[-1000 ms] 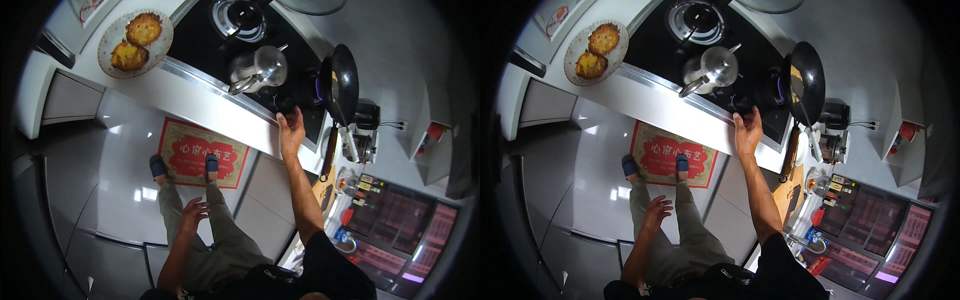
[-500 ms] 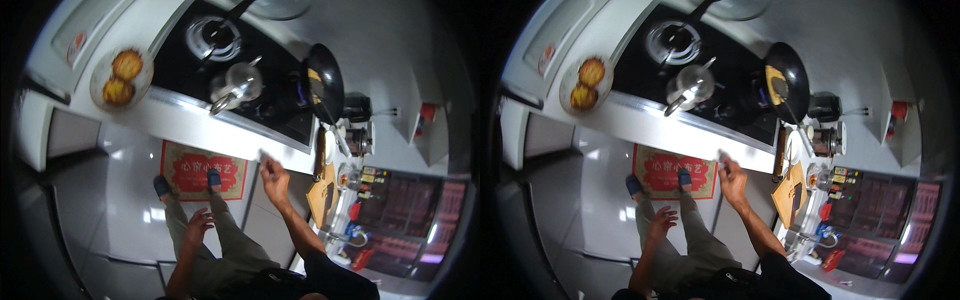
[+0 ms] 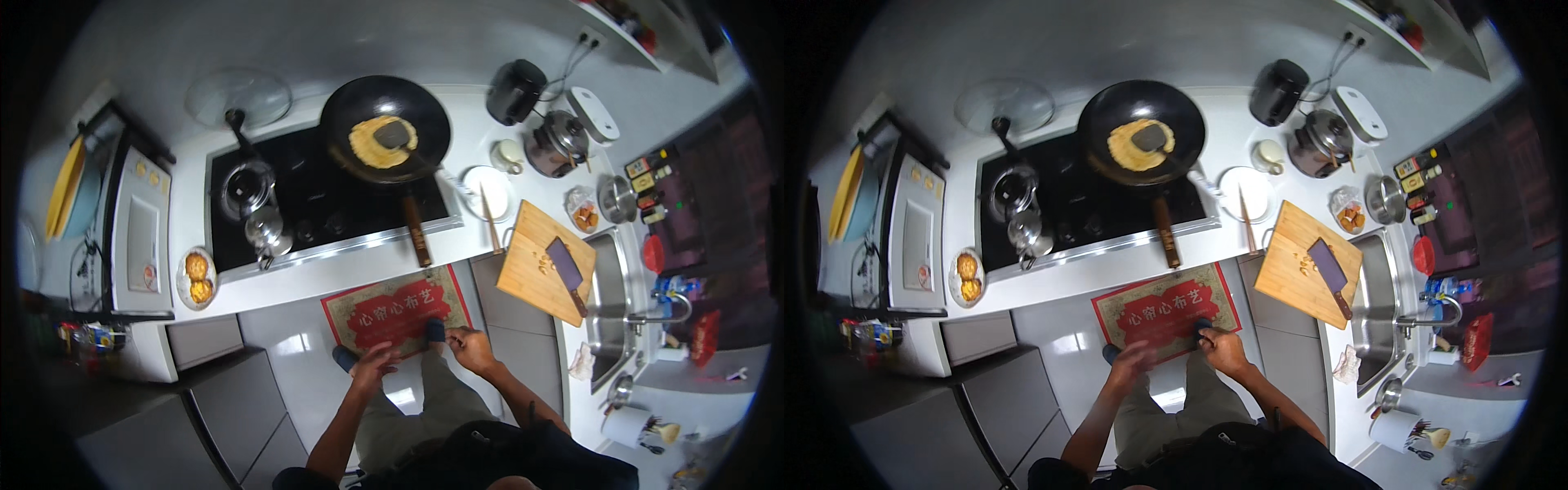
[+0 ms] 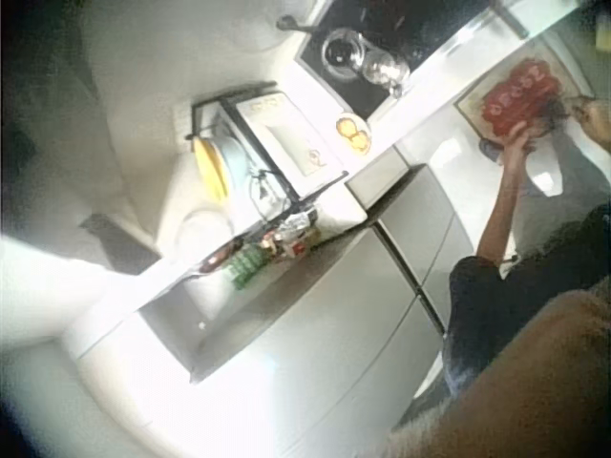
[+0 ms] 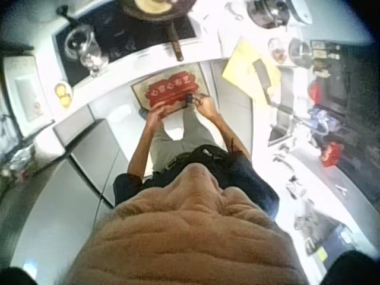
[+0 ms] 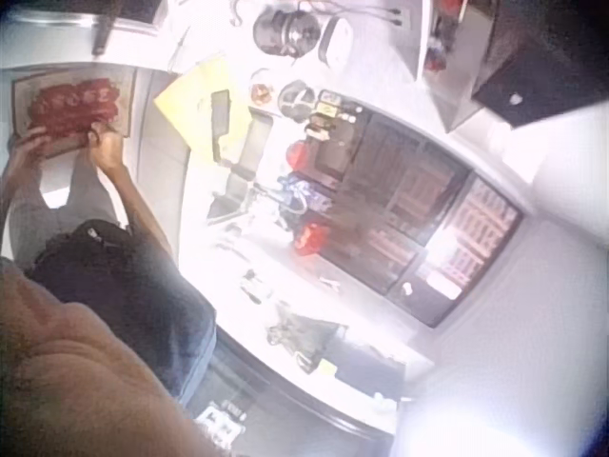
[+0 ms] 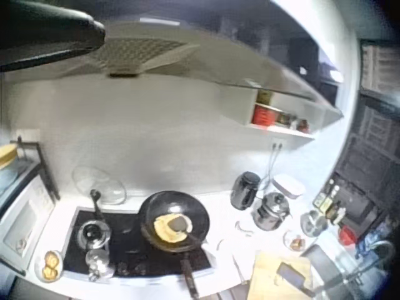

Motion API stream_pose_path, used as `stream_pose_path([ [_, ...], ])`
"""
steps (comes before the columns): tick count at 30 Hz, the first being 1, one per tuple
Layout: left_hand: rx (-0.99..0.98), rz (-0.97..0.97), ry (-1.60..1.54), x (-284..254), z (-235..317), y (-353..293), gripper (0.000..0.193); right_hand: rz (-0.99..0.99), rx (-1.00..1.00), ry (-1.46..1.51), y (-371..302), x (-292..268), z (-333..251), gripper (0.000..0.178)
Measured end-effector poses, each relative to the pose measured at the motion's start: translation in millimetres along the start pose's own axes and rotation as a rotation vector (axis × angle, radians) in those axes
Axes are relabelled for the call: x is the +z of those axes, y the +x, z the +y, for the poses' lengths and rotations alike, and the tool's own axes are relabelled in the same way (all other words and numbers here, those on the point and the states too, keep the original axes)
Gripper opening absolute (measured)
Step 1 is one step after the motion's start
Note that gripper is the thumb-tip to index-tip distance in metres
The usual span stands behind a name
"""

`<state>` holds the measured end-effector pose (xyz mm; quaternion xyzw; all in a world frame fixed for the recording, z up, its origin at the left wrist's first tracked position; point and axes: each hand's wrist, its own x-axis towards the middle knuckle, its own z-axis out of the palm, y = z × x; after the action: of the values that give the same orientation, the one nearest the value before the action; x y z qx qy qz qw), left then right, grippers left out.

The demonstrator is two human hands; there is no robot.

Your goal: The person cooks an omelet in a wok, then chops several pieces of fried food on a wooden cutting board using a cleaver. The person periodically checks the omelet while chopping and retrieves a plate from a drawer.

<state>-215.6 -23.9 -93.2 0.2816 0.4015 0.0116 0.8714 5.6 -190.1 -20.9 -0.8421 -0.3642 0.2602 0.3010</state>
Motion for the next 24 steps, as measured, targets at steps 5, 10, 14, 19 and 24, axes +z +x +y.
stream_pose_path([
  [5, 0.000, -0.059, 0.071, 87.1, -17.9, 27.3, 0.042, 0.264, -0.090, 0.061, -18.3, -70.5, 80.9, 0.017],
  [10, -0.008, -0.161, 0.249, 164.6, -55.8, 60.5, 0.040, 0.677, 0.034, -0.330, -30.2, -164.2, 228.7, 0.013],
  [14, -0.074, -0.204, 0.336, 222.9, -47.7, 71.1, 0.033, 0.589, 0.245, -0.563, -37.4, -218.0, 245.2, 0.056],
  [19, -0.127, -0.185, 0.416, 258.8, -45.5, 95.3, 0.033, 0.659, 0.229, -0.597, -26.7, -218.7, 277.3, 0.050],
  [24, -0.123, -0.170, 0.347, 263.9, -55.4, 109.6, 0.032, 0.575, 0.219, -0.530, -19.4, -230.1, 299.7, 0.052],
])
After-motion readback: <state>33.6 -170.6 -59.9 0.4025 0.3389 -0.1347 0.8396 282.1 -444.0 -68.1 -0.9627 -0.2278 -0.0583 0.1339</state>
